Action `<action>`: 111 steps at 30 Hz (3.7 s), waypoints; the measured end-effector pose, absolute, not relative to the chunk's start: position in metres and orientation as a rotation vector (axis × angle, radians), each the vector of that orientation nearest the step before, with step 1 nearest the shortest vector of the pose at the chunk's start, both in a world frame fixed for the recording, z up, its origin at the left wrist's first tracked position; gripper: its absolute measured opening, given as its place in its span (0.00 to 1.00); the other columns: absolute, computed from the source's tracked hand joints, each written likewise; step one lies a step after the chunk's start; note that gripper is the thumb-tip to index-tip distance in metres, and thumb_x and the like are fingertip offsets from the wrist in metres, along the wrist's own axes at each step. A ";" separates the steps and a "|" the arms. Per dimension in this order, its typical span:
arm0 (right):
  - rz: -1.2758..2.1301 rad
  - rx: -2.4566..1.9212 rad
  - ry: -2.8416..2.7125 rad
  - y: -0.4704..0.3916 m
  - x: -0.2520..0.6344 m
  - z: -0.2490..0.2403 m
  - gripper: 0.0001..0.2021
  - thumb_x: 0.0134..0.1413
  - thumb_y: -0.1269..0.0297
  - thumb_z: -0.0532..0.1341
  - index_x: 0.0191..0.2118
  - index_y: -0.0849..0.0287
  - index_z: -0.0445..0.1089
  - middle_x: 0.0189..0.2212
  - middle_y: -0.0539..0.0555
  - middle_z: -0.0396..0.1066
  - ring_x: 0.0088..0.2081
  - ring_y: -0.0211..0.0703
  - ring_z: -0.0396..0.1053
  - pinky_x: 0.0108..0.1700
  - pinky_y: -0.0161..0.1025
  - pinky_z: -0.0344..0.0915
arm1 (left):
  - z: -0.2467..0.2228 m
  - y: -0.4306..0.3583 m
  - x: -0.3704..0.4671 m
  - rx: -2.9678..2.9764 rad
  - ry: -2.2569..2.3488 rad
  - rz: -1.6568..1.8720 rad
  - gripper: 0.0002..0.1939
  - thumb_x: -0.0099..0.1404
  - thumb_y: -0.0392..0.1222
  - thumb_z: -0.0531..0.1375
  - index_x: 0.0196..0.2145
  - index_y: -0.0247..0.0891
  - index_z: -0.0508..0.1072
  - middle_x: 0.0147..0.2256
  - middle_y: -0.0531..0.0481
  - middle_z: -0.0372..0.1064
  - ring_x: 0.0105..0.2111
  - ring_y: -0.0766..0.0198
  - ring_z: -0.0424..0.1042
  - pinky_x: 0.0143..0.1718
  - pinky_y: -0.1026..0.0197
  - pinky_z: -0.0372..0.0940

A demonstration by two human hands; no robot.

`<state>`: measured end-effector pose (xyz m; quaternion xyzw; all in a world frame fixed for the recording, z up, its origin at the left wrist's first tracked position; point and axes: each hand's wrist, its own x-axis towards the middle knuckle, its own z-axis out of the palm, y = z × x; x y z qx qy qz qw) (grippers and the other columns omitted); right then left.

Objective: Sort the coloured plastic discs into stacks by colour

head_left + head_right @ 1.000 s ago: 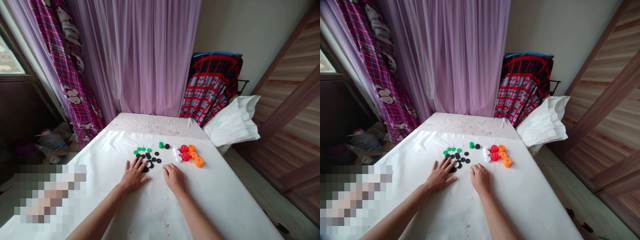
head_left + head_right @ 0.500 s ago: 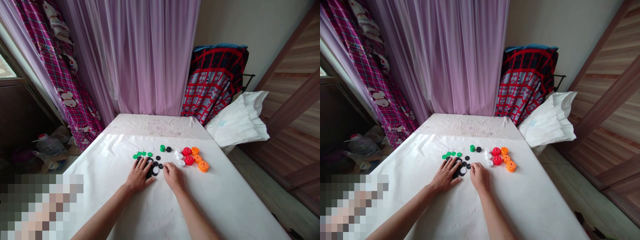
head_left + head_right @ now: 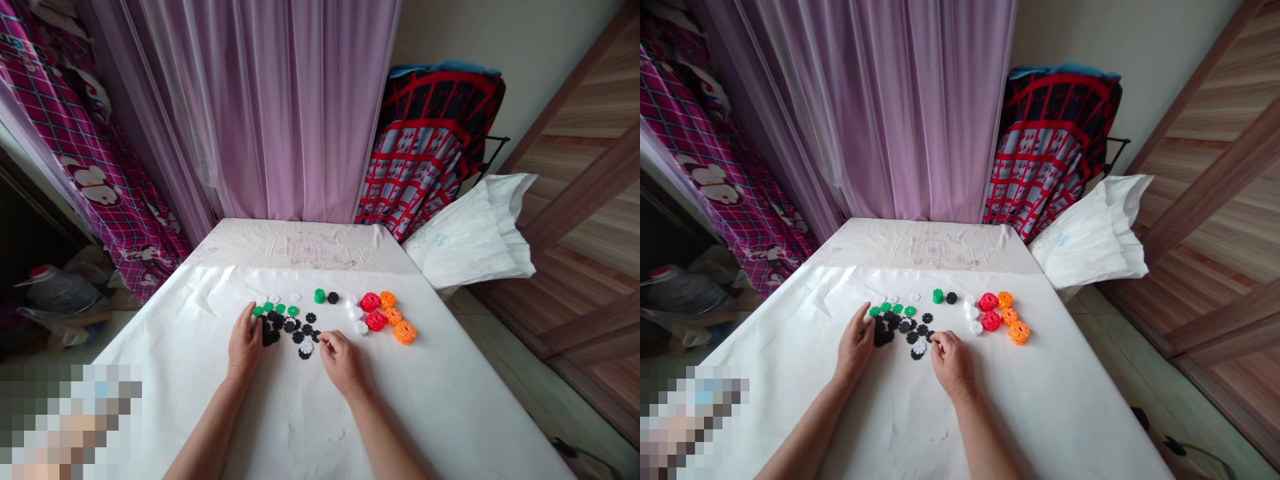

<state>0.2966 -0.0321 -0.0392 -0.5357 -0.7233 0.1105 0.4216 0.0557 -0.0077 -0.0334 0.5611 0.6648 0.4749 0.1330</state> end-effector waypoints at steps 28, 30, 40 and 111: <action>0.270 -1.586 -1.988 -0.021 0.298 -0.021 0.10 0.61 0.66 0.56 0.41 0.53 0.75 0.37 0.53 0.75 0.39 0.41 0.73 0.42 0.35 0.65 | 0.003 0.012 0.031 1.041 1.839 1.512 0.23 0.62 0.48 0.58 0.54 0.41 0.71 0.54 0.42 0.71 0.56 0.53 0.69 0.58 0.51 0.64; 0.270 -1.588 -1.922 -0.019 0.300 -0.025 0.13 0.63 0.66 0.53 0.41 0.55 0.75 0.37 0.54 0.76 0.39 0.42 0.73 0.42 0.36 0.66 | 0.004 0.012 0.032 1.039 1.839 1.506 0.23 0.62 0.48 0.58 0.54 0.41 0.71 0.55 0.42 0.71 0.56 0.53 0.69 0.57 0.52 0.64; 0.233 -1.867 -1.654 -0.004 0.292 -0.026 0.17 0.55 0.62 0.60 0.50 0.58 0.70 0.36 0.55 0.75 0.36 0.45 0.73 0.39 0.39 0.67 | 0.004 0.012 0.032 1.037 1.835 1.478 0.24 0.63 0.47 0.58 0.56 0.40 0.70 0.55 0.42 0.71 0.57 0.53 0.68 0.57 0.52 0.65; 0.642 -1.479 -1.974 -0.007 0.281 -0.006 0.13 0.48 0.74 0.59 0.36 0.51 0.75 0.48 0.47 0.76 0.38 0.37 0.74 0.42 0.34 0.68 | 0.002 0.013 0.031 1.074 1.788 1.481 0.23 0.62 0.48 0.59 0.54 0.43 0.71 0.57 0.44 0.69 0.58 0.53 0.67 0.58 0.52 0.64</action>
